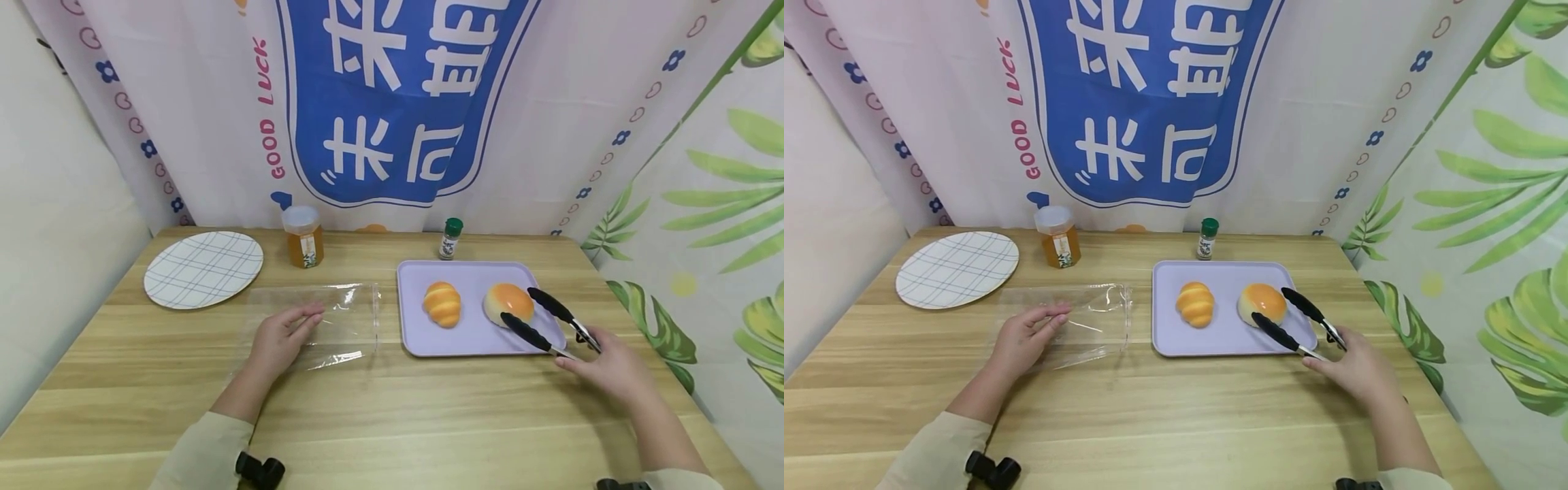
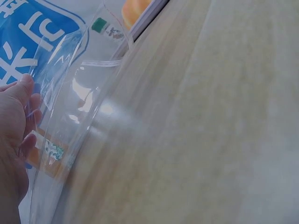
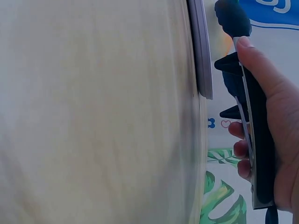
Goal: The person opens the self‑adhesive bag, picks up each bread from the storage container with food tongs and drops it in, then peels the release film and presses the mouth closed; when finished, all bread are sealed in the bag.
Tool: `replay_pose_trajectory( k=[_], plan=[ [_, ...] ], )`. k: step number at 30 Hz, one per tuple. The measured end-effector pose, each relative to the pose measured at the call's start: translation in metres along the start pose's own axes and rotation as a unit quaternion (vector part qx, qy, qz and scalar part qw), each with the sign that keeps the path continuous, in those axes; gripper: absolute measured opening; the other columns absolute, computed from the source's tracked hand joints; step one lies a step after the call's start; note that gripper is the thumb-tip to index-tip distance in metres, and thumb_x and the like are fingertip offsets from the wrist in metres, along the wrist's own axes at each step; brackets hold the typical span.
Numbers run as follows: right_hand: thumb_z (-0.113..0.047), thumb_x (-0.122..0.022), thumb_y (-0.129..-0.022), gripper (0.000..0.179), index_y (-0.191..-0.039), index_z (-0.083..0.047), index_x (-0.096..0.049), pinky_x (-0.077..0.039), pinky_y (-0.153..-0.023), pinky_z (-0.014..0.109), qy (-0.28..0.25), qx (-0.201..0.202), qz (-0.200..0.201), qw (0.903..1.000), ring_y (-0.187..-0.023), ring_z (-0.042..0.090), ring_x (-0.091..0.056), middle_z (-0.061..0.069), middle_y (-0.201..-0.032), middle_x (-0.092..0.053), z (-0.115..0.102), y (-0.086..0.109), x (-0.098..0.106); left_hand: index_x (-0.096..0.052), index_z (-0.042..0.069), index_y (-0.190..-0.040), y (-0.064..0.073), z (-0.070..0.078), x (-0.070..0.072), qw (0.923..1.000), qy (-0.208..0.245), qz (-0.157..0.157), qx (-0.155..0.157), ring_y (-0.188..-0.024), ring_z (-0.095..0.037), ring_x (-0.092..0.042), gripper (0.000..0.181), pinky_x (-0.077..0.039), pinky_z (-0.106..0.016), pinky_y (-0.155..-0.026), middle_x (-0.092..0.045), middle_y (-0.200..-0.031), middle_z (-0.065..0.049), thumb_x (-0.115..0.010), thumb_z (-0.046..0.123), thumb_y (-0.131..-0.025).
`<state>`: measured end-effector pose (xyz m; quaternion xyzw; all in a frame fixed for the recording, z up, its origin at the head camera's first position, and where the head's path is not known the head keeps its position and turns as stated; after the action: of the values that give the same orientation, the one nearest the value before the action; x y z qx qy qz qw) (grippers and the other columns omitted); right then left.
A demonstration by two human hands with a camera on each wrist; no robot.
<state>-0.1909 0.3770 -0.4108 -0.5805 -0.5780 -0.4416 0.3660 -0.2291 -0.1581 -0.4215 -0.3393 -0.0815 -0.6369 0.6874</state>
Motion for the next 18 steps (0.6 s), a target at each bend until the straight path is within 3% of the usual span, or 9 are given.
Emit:
replay_pose_trajectory(
  k=[8,18],
  plan=[
    [-0.071,-0.064,-0.079,0.107,-0.145,0.008,-0.035,-0.041,-0.092,0.073,0.016,-0.001,-0.021,0.9996,-0.123,0.061,-0.041,0.039,-0.141,-0.041,-0.0001,-0.0007,-0.0009,-0.074,0.006,-0.107,-0.0001,-0.0001,0.0021,1.0000,-0.007,-0.002,0.001,-0.114,-0.031,-0.066,0.018,-0.049,-0.046,-0.102,-0.073,-0.114,-0.010,-0.068,0.015,-0.092],
    [-0.073,-0.066,-0.076,0.101,-0.141,0.001,-0.045,-0.044,-0.089,0.070,0.023,-0.007,-0.003,0.9997,-0.120,0.060,-0.046,0.037,-0.137,-0.048,-0.0037,0.0001,0.0042,-0.075,0.006,-0.105,0.0001,0.0025,-0.0004,0.9998,-0.006,0.002,-0.017,-0.114,-0.030,-0.066,0.017,-0.050,-0.045,-0.102,-0.073,-0.113,-0.010,-0.070,0.013,-0.091]
  ],
)
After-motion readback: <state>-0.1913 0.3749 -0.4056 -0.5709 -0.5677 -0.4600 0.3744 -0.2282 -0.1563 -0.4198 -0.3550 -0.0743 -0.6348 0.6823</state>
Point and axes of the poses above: each hand's wrist, its own y-axis away from the middle knuckle, its own x-axis out of the back of the hand, z = x × y, the point moved 6 cm from there along -y, towards the middle knuckle
